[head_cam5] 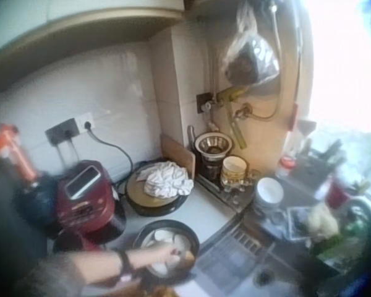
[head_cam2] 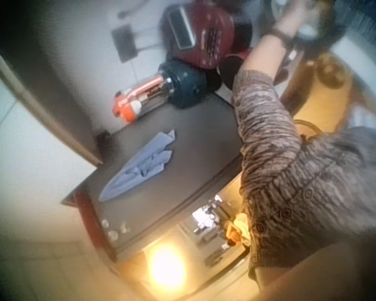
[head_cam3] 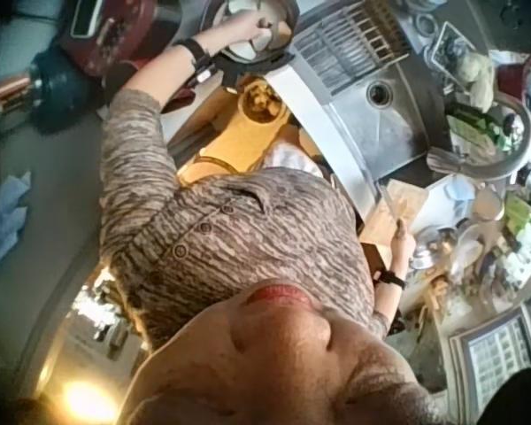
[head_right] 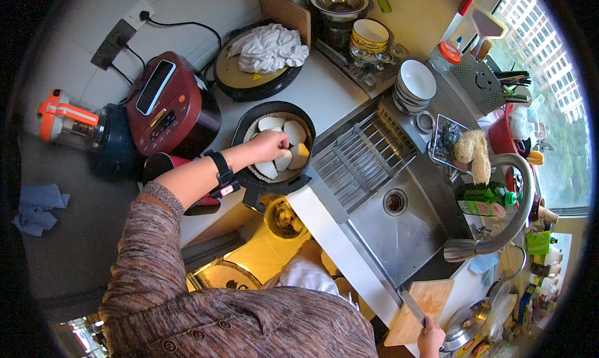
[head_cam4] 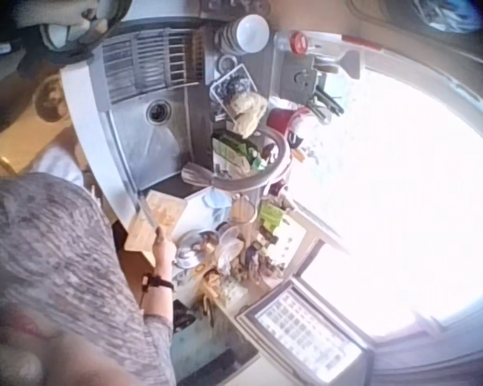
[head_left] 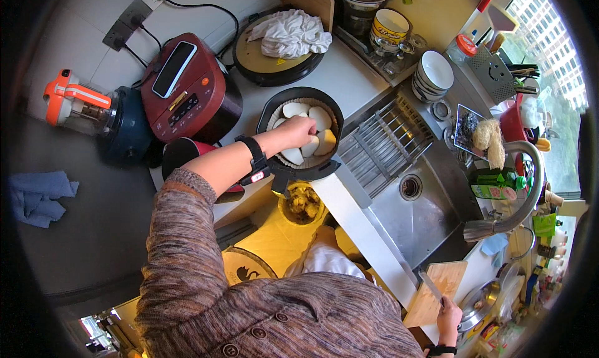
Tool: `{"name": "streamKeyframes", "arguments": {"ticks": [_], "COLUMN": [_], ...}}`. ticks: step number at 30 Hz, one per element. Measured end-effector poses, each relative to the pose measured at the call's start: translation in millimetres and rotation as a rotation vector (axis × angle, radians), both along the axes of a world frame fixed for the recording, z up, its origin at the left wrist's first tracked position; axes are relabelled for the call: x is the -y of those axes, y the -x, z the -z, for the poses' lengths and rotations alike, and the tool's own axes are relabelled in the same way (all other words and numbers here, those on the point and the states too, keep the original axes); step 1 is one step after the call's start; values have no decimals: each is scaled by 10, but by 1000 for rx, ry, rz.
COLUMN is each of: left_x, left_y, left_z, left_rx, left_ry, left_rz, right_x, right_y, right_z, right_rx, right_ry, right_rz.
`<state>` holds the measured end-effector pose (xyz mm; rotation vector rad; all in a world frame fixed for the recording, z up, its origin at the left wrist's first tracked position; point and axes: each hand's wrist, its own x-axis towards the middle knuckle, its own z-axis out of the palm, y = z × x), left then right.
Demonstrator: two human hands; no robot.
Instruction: The person slices peeled potatoes on a cutting board and places them into a pot. They then wash the knife, cutting board, and a metal bowl in the sink, and finally wash a pot lid and strainer with a sponge.
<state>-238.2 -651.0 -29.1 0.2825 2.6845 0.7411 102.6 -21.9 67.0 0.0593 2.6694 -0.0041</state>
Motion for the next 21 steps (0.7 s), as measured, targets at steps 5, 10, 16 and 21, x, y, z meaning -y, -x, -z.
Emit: {"name": "streamKeyframes", "arguments": {"ticks": [5, 10, 16, 21], "left_x": [-40, -15, -16, 5], "left_y": [72, 57, 57, 86], "left_z": [-46, -37, -105, -199], "left_rx": [82, 149, 114, 169], "left_ry": [182, 257, 324, 278], "left_rz": [101, 71, 21, 31], "right_x": [44, 61, 56, 10], "right_y": [28, -1, -67, -89], "right_z": [-50, 35, 112, 138], "right_rx": [4, 2, 6, -24], "right_ry": [7, -18, -1, 38], "right_rz": [-10, 37, 56, 62]}}
